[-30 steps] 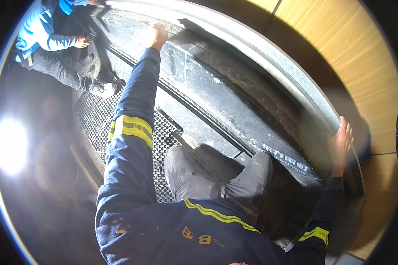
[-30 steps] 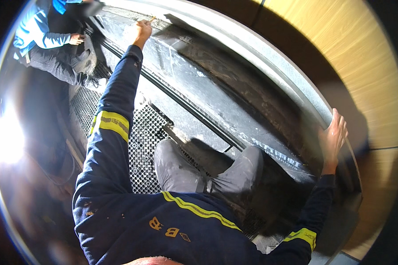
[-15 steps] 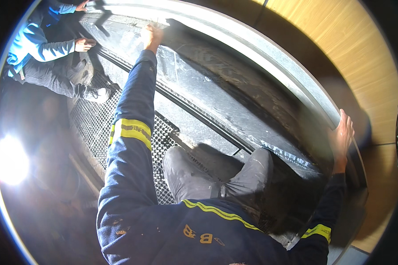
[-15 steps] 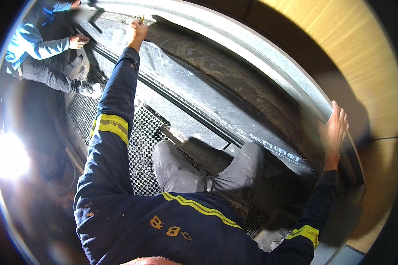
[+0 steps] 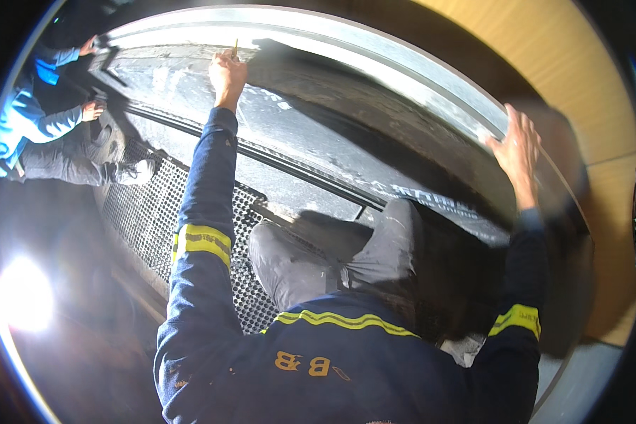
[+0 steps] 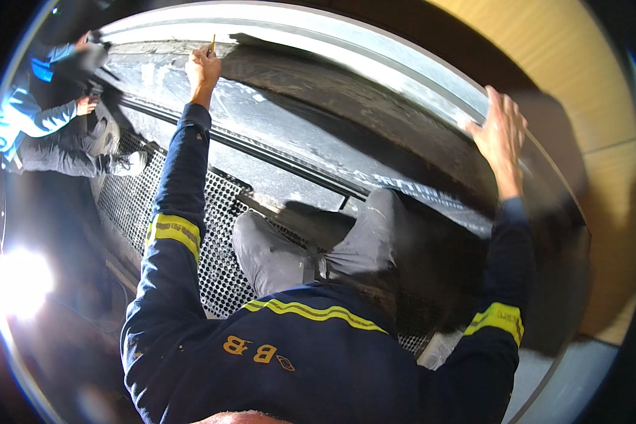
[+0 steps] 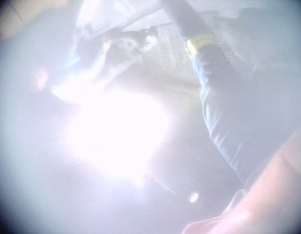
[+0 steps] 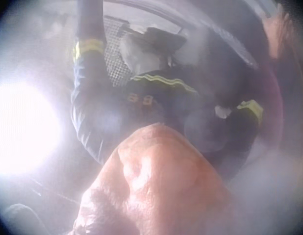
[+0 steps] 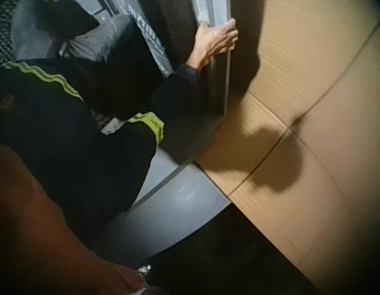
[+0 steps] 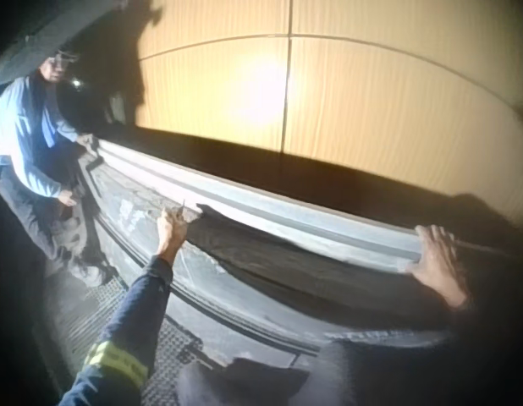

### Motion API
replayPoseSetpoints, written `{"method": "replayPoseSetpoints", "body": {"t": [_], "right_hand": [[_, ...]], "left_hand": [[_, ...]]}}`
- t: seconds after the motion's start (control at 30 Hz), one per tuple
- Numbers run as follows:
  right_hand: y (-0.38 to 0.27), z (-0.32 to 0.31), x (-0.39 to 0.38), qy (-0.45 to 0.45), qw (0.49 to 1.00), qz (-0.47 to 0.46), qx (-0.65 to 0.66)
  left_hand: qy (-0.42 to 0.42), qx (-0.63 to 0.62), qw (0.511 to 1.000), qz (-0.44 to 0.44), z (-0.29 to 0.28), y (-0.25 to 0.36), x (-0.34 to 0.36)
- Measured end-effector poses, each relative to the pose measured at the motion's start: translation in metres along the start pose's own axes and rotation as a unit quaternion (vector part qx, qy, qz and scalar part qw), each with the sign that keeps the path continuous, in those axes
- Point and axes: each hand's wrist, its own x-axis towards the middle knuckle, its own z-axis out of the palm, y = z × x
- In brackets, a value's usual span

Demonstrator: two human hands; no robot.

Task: The person installs a curved metal frame onto a large glass window. They position the frame, use a pencil to mark alignment points, and then secure the frame with a tool.

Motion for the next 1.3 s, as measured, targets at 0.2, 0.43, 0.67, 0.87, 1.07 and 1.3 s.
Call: {"method": "replayPoseSetpoints", "body": {"t": [0.2, 0.43, 0.67, 0.87, 1.07, 1.3], "right_hand": [[0.000, 0.000, -0.001, 0.009, 1.000, 0.008, 0.013], [0.007, 0.014, -0.003, 0.041, 0.998, -0.013, 0.036], [0.017, 0.026, -0.002, 0.058, 0.997, -0.014, 0.048], [0.014, 0.020, -0.002, 0.039, 0.997, -0.014, 0.062], [0.020, 0.013, -0.007, 0.026, 0.992, -0.009, 0.126], [0.018, 0.021, -0.007, 0.094, 0.983, -0.018, 0.159]], "left_hand": [[0.027, -0.053, 0.997, 0.055, 0.005, 0.096, -0.087], [-0.002, -0.125, 0.991, 0.038, 0.014, 0.223, -0.174], [-0.018, -0.160, 0.984, 0.071, 0.025, 0.317, -0.240], [-0.050, -0.182, 0.978, 0.094, 0.031, 0.400, -0.302], [-0.091, -0.218, 0.967, 0.096, 0.032, 0.473, -0.357], [-0.094, -0.201, 0.974, 0.032, 0.037, 0.508, -0.373]]}}
